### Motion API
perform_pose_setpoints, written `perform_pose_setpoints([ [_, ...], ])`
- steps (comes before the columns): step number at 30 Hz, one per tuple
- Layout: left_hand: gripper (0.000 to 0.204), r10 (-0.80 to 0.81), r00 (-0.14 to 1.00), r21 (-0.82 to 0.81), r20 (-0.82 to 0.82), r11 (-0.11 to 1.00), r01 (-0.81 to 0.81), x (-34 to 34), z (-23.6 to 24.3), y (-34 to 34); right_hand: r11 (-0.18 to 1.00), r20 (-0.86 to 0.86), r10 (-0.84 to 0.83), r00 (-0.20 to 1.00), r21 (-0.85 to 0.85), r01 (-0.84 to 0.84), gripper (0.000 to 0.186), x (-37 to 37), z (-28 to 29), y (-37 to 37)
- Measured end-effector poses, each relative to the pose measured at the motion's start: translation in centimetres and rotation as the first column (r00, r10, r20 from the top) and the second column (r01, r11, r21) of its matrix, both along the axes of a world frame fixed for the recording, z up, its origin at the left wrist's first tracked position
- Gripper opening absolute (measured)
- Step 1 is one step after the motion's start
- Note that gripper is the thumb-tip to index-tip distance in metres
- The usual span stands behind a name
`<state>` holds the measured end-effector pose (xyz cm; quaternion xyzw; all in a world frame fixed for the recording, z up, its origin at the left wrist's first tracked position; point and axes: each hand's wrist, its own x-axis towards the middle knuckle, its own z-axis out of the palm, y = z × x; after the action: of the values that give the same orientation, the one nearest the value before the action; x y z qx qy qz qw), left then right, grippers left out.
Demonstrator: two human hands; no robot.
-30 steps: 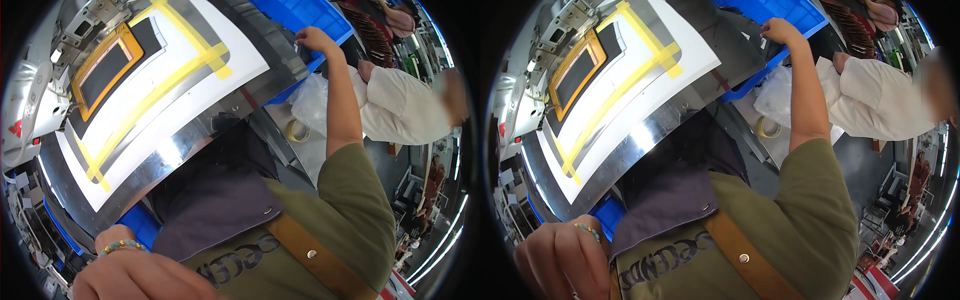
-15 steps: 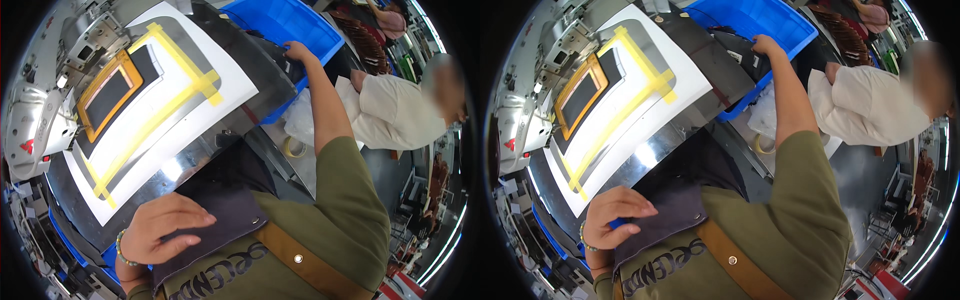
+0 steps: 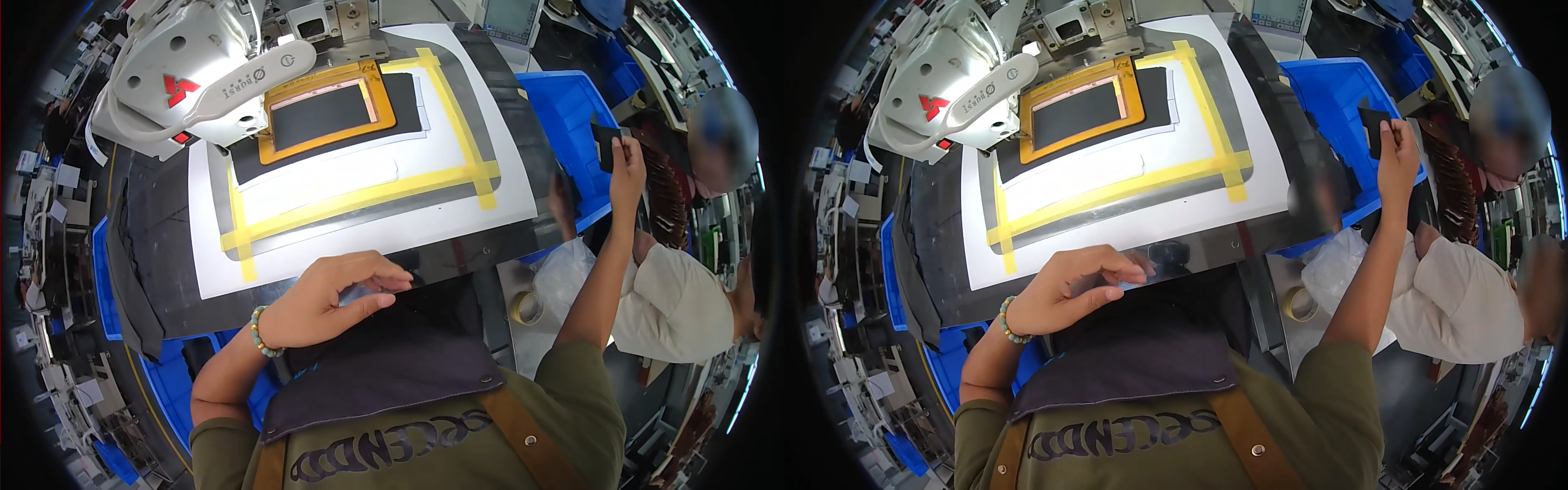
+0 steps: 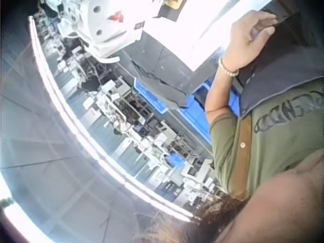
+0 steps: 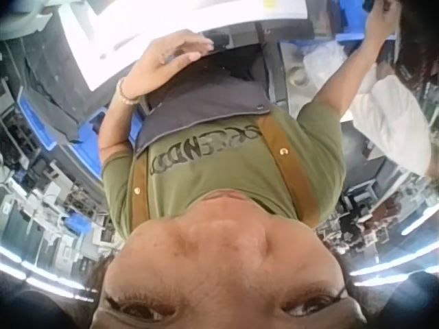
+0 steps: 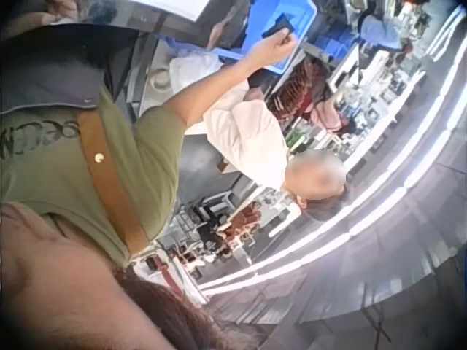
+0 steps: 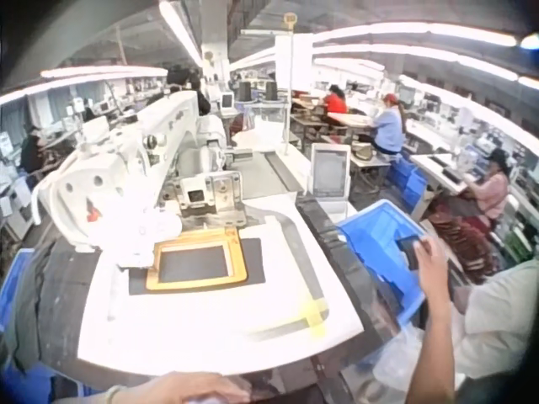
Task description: The person uses an industrial sewing machine to attach white rectangular labels to dark fabric pieces. They repeatedly pick up a fabric piece from a blue bin, align it with a yellow guide frame on the machine, sew the label, and then place the finished piece back into the bin.
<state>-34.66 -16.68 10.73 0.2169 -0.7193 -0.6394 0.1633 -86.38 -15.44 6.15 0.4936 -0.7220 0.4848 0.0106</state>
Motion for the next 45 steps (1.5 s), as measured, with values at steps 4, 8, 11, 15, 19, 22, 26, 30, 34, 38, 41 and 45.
perform_pose_setpoints([
  [4, 0.049, 0.139, 0.988, 0.198, -0.074, 0.973, -0.122, -0.7, -2.3, -0.5, 0.876, 0.580, 0.481, 0.658, -0.354, -0.328, 0.022, 9.7, 4.1, 1.9],
  [8, 0.071, 0.293, 0.934, 0.500, -0.205, 0.852, -0.157, -2.0, -3.0, -1.6, 0.754, 0.715, 0.627, 0.309, -0.456, -0.473, 0.023, 21.8, 4.5, 1.4],
  [11, 0.064, 0.338, 0.876, 0.636, -0.344, 0.770, -0.047, -1.9, -3.7, -1.8, 0.789, 0.802, 0.557, 0.216, -0.429, -0.440, 0.021, 25.4, 2.4, 1.1],
  [15, 0.050, 0.458, 0.843, 0.731, -0.282, 0.672, -0.120, -1.2, -3.7, -0.7, 0.810, 0.884, 0.451, 0.121, -0.348, -0.472, 0.016, 27.0, -0.3, 0.9],
  [19, 0.040, 0.573, 0.793, 0.787, -0.207, 0.579, -0.213, -0.7, -4.1, -0.4, 0.843, 0.500, 0.525, 0.689, -0.196, -0.500, 0.025, 28.1, -0.1, 0.2],
  [22, 0.040, 0.596, 0.775, 0.817, -0.211, 0.542, -0.194, -0.1, -4.2, -0.8, 0.833, -0.152, 0.535, 0.831, -0.072, -0.549, 0.027, 27.8, 1.9, -0.2],
  [26, 0.042, 0.552, 0.803, 0.834, -0.226, 0.535, -0.133, 0.3, -4.5, -1.3, 0.657, -0.168, 0.754, 0.635, 0.180, -0.732, 0.020, 29.0, 2.9, 0.1],
  [30, 0.045, 0.521, 0.826, 0.807, -0.215, 0.571, -0.150, 0.5, -4.5, -0.5, 0.582, -0.134, 0.811, 0.570, 0.283, -0.762, 0.015, 30.5, 3.4, -0.2],
  [34, 0.046, 0.501, 0.843, 0.797, -0.194, 0.581, -0.162, 1.4, -3.8, -0.2, 0.539, -0.082, 0.833, 0.547, 0.348, -0.768, 0.013, 31.4, 4.1, 0.0],
  [38, 0.046, 0.502, 0.836, 0.729, -0.220, 0.655, -0.201, 2.0, -3.1, 0.2, 0.486, -0.083, 0.864, 0.496, 0.395, -0.780, 0.012, 32.1, 4.5, -0.2],
  [41, 0.046, 0.455, 0.876, 0.654, -0.159, 0.713, -0.252, 3.2, -3.3, 0.0, 0.421, 0.004, 0.888, 0.461, 0.401, -0.814, 0.011, 32.4, 5.0, -0.9],
  [45, 0.048, 0.474, 0.872, 0.536, -0.122, 0.771, -0.344, 6.3, -2.5, -1.6, 0.544, -0.123, 0.837, 0.533, 0.297, -0.785, 0.008, 30.5, 5.3, -4.7],
])
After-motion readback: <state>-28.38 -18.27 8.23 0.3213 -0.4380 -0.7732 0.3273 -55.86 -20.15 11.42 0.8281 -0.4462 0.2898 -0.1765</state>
